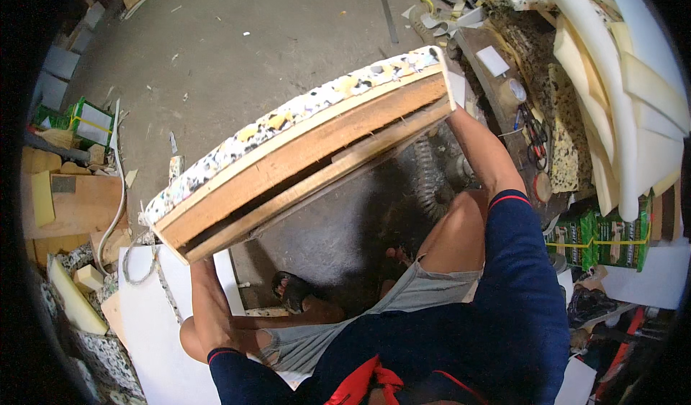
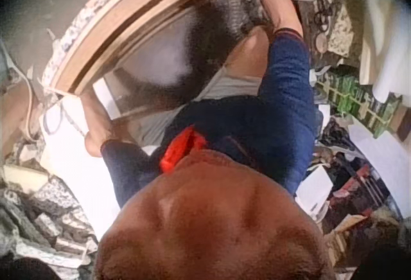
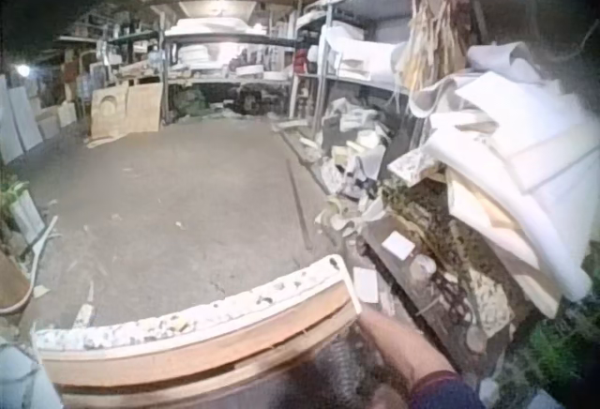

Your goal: The person sits on the floor and fits a white foam cushion onto a wooden chair frame. They use a knife to trim excess foam and a spray gun to apply adhesive to the frame before pressing the foam into place.

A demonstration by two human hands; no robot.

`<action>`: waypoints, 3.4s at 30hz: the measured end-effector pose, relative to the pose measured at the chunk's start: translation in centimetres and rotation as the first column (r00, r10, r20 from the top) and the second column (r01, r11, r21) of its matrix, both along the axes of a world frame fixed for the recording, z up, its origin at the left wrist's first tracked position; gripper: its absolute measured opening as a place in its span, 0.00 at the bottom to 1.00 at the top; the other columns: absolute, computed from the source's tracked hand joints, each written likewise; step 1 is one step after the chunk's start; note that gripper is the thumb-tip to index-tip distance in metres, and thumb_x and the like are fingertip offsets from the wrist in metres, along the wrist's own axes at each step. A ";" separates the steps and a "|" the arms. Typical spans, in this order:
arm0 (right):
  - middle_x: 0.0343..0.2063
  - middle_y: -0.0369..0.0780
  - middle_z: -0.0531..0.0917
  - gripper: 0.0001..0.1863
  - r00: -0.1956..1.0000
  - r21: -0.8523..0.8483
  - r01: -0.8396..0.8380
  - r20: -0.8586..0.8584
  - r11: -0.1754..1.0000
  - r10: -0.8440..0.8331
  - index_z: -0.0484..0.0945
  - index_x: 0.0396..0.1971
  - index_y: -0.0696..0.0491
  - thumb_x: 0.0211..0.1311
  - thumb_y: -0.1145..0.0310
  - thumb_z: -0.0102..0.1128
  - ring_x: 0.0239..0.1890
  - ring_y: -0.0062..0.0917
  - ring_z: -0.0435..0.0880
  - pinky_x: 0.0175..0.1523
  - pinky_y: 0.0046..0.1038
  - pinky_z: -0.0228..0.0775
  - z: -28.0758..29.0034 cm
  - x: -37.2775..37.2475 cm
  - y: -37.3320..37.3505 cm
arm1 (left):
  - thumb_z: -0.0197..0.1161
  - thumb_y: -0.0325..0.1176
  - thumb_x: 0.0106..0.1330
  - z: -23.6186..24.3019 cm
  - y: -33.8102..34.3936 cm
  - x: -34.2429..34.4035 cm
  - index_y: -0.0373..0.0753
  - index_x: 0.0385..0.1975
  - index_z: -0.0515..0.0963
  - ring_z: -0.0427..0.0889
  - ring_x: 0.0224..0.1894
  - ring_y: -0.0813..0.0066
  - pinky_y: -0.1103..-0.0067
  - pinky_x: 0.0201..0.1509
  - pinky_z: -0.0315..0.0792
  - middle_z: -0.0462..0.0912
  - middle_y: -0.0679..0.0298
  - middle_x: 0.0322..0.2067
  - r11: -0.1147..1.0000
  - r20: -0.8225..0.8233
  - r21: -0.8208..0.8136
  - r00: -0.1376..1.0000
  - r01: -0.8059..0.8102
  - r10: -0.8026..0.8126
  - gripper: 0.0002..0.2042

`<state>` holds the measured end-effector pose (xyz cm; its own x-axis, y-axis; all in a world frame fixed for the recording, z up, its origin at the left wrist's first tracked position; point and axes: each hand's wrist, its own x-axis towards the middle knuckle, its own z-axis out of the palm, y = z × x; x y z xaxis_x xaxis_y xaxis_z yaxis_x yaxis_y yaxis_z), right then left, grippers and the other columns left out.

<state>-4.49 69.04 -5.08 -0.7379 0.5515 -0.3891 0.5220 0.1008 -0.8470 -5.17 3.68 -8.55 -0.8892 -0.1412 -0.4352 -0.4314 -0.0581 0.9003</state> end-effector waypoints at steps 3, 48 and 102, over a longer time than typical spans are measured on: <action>0.27 0.41 0.83 0.19 1.000 -0.025 0.005 0.013 1.000 -0.004 0.79 0.35 0.62 0.66 0.57 0.60 0.23 0.26 0.82 0.27 0.31 0.74 -1.7 -0.3 0.9 | 0.40 0.67 0.73 0.8 1.1 1.4 0.37 0.69 0.63 0.75 0.62 0.57 0.62 0.63 0.73 0.70 0.50 0.65 1.000 0.032 -0.024 0.999 -0.012 0.013 0.40; 0.61 0.43 0.75 0.26 0.860 -0.283 -0.153 -0.510 0.947 -0.013 0.65 0.66 0.52 0.74 0.59 0.55 0.60 0.33 0.78 0.58 0.41 0.77 2.0 6.1 -1.0 | 0.39 0.69 0.72 12.5 -0.5 2.0 0.44 0.72 0.60 0.73 0.65 0.53 0.54 0.65 0.72 0.69 0.51 0.66 0.917 -0.238 0.376 0.970 0.133 -0.043 0.39; 0.19 0.39 0.75 0.14 0.365 0.519 -0.715 -0.293 0.468 0.884 0.72 0.51 0.60 0.68 0.75 0.58 0.20 0.22 0.78 0.27 0.26 0.69 6.3 22.5 -44.7 | 0.66 0.30 0.60 10.9 -1.7 15.2 0.35 0.32 0.85 0.84 0.26 0.66 0.74 0.34 0.76 0.83 0.58 0.25 0.706 -0.823 -0.373 0.566 -0.602 0.048 0.06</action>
<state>17.98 24.35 1.22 -0.8956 -0.4020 0.1904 -0.3863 0.4909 -0.7809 10.03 1.95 2.37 -0.6635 -0.4501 0.5977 0.2971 0.5747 0.7626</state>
